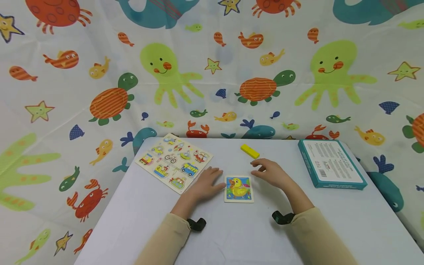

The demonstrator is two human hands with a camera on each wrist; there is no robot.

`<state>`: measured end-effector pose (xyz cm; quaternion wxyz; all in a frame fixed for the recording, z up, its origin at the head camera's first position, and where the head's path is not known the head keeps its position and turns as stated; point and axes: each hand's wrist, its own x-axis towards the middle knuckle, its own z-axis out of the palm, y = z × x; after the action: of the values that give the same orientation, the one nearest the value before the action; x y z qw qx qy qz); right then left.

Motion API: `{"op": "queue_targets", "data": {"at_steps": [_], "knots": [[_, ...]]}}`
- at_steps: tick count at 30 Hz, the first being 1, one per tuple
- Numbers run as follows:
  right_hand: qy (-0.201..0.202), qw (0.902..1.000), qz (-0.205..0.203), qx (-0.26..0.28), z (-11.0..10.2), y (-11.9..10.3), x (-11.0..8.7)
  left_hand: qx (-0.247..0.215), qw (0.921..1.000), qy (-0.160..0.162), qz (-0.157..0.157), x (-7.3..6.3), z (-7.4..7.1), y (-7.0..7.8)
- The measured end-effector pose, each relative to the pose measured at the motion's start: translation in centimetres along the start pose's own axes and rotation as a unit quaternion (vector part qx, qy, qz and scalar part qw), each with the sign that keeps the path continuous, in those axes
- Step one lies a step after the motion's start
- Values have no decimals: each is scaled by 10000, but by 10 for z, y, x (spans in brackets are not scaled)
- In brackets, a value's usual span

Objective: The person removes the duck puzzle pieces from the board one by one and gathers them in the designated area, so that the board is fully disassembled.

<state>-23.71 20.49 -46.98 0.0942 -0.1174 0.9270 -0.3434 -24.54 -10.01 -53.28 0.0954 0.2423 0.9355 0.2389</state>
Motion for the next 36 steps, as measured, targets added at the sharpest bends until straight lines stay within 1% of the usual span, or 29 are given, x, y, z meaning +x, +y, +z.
{"op": "queue_targets", "data": {"at_steps": [2, 4, 8, 11, 16, 20, 24, 30, 36], "knots": [[-102, 9999, -64, 91, 8, -2, 7, 94, 9999, 57, 79, 1, 3, 2], [-217, 9996, -78, 186, 16, -4, 13, 284, 9994, 100, 153, 2, 6, 2], [-375, 9987, -128, 329, 31, -10, 24, 568, 9980, 181, 223, 2, 10, 2], [-432, 9978, -253, 438, 39, -14, 29, 670, 9971, 235, 286, 2, 11, 1], [-656, 9960, -360, 490, 50, -18, 35, 768, 9963, 203, 340, 1, 10, 1], [-773, 9953, -385, 443, 57, -19, 38, 849, 9955, 208, 361, -1, 10, 2], [-777, 9958, -346, 344, 62, -20, 40, 976, 9942, 264, 368, -2, 11, 3], [-744, 9963, -386, 181, 65, -20, 42, 1118, 9921, 470, 332, -2, 13, 6], [-777, 9965, -246, 192, 68, -21, 42, 1223, 9903, 616, 249, -2, 17, 6]]}}
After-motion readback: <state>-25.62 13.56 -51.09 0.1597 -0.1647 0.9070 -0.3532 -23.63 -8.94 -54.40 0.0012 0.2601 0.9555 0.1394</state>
